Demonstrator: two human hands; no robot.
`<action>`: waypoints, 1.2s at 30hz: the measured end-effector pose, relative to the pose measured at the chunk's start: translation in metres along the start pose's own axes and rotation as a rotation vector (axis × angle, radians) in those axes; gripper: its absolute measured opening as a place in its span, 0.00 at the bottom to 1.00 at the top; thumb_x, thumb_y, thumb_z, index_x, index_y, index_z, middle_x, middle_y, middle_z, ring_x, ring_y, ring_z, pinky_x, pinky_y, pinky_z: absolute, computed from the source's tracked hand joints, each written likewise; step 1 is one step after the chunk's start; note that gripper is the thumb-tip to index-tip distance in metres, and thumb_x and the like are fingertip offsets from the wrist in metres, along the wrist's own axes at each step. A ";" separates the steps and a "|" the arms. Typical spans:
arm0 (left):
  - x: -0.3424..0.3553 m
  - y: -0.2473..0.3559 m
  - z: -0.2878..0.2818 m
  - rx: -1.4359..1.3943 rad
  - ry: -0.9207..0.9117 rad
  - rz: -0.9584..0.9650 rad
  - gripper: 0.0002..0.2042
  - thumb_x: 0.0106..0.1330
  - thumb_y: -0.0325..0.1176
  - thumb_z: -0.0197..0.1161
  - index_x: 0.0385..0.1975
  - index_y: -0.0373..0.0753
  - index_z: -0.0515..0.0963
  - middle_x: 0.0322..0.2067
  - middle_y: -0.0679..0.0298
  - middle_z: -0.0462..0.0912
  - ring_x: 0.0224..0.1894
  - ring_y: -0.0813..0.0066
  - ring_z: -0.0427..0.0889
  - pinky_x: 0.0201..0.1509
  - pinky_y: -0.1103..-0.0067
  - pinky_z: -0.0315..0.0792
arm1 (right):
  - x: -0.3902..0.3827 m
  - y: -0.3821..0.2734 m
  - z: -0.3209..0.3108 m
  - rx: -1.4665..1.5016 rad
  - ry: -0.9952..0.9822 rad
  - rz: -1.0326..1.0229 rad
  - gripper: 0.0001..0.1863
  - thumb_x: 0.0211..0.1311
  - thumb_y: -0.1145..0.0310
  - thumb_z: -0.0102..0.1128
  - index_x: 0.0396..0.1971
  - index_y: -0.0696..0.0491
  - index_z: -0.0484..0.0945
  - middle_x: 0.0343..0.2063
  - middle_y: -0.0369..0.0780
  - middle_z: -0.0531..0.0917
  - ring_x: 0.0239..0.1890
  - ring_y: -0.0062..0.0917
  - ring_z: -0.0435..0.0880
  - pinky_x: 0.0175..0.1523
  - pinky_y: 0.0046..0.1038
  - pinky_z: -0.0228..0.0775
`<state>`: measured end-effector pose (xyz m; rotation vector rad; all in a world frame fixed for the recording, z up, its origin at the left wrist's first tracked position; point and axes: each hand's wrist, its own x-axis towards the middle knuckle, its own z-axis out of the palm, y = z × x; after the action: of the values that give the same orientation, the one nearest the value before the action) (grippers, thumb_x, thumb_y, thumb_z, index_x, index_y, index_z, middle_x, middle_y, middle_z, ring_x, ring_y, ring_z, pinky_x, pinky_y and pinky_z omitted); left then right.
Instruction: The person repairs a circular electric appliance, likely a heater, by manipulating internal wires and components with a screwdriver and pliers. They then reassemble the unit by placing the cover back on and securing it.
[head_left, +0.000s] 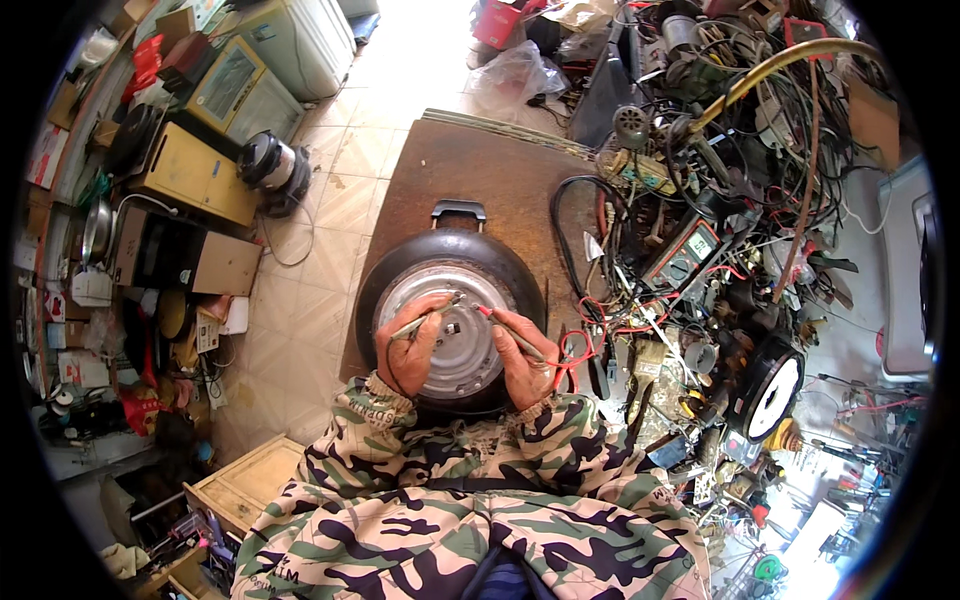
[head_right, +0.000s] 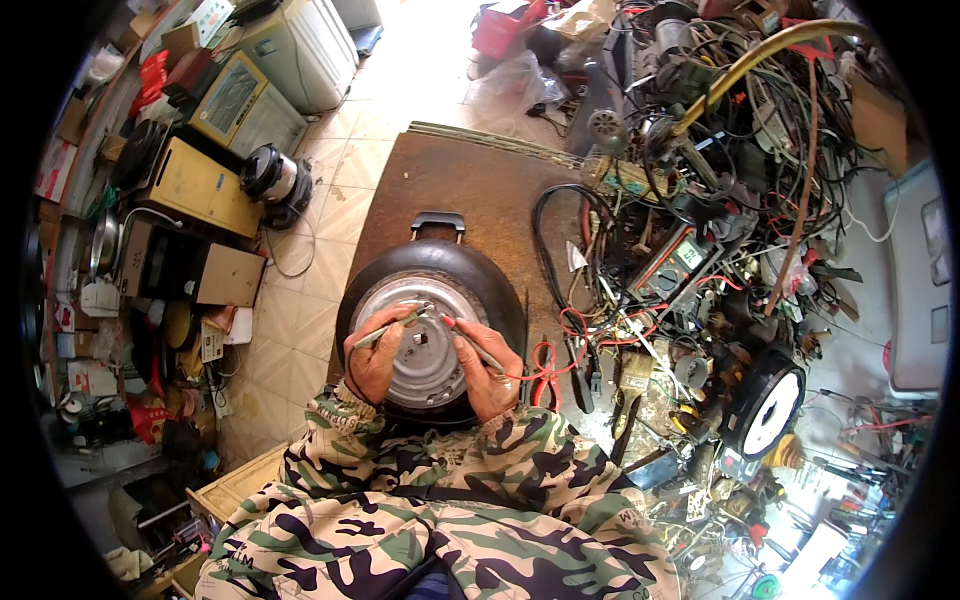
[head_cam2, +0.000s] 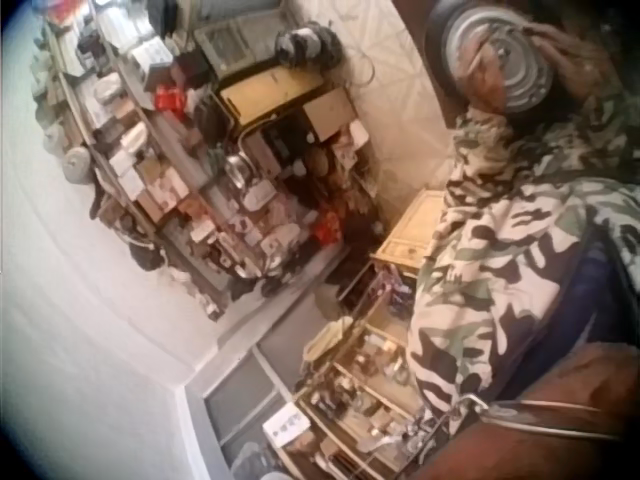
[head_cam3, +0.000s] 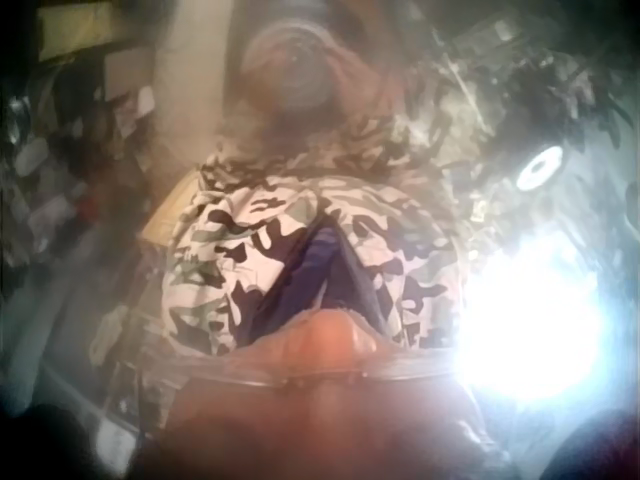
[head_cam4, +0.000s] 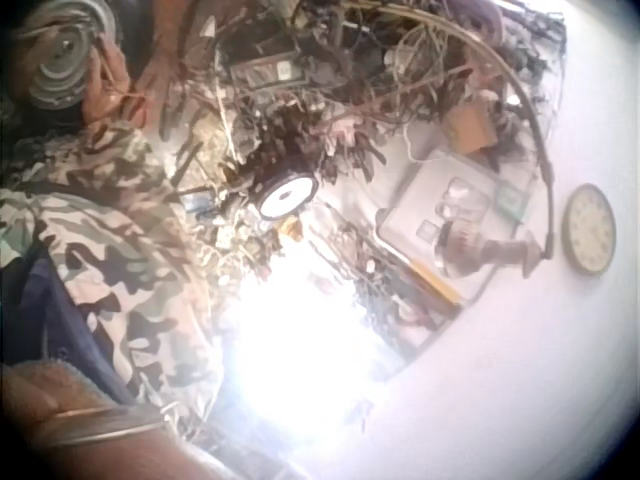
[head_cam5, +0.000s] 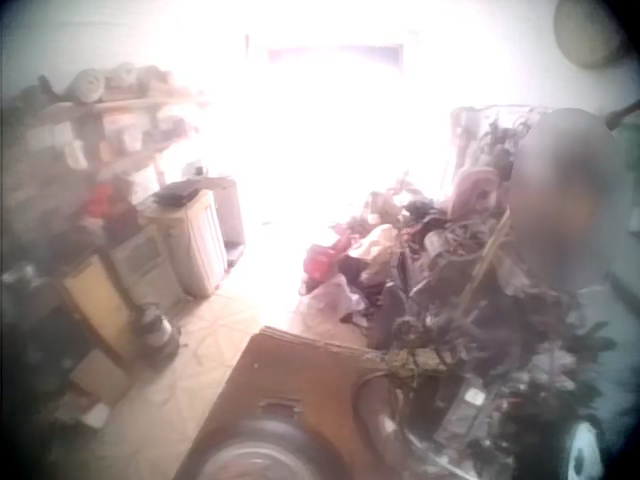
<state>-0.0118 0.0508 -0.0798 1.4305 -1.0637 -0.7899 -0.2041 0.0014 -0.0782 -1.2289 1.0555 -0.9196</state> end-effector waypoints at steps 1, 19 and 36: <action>0.002 -0.001 0.003 0.017 -0.021 0.017 0.12 0.75 0.24 0.57 0.53 0.28 0.83 0.53 0.49 0.88 0.56 0.61 0.87 0.63 0.71 0.77 | 0.001 0.003 -0.003 0.004 0.015 -0.025 0.14 0.71 0.75 0.67 0.55 0.59 0.86 0.52 0.46 0.88 0.56 0.30 0.85 0.65 0.30 0.73; -0.003 0.016 -0.001 0.155 -0.053 0.100 0.14 0.77 0.25 0.55 0.55 0.26 0.80 0.55 0.47 0.86 0.57 0.59 0.85 0.66 0.70 0.74 | -0.004 0.002 -0.016 0.068 -0.027 -0.009 0.13 0.71 0.78 0.64 0.52 0.61 0.86 0.49 0.42 0.89 0.54 0.25 0.85 0.61 0.26 0.74; -0.124 -0.007 -0.014 -0.168 -0.120 -0.166 0.12 0.79 0.27 0.57 0.55 0.29 0.81 0.56 0.52 0.85 0.60 0.64 0.82 0.68 0.72 0.72 | -0.063 0.017 -0.064 0.053 -0.315 0.203 0.14 0.73 0.74 0.66 0.54 0.60 0.86 0.50 0.42 0.88 0.49 0.22 0.85 0.55 0.25 0.76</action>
<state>-0.0431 0.1703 -0.0967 1.3527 -0.9524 -1.0715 -0.2826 0.0462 -0.0894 -1.1544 0.8783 -0.5725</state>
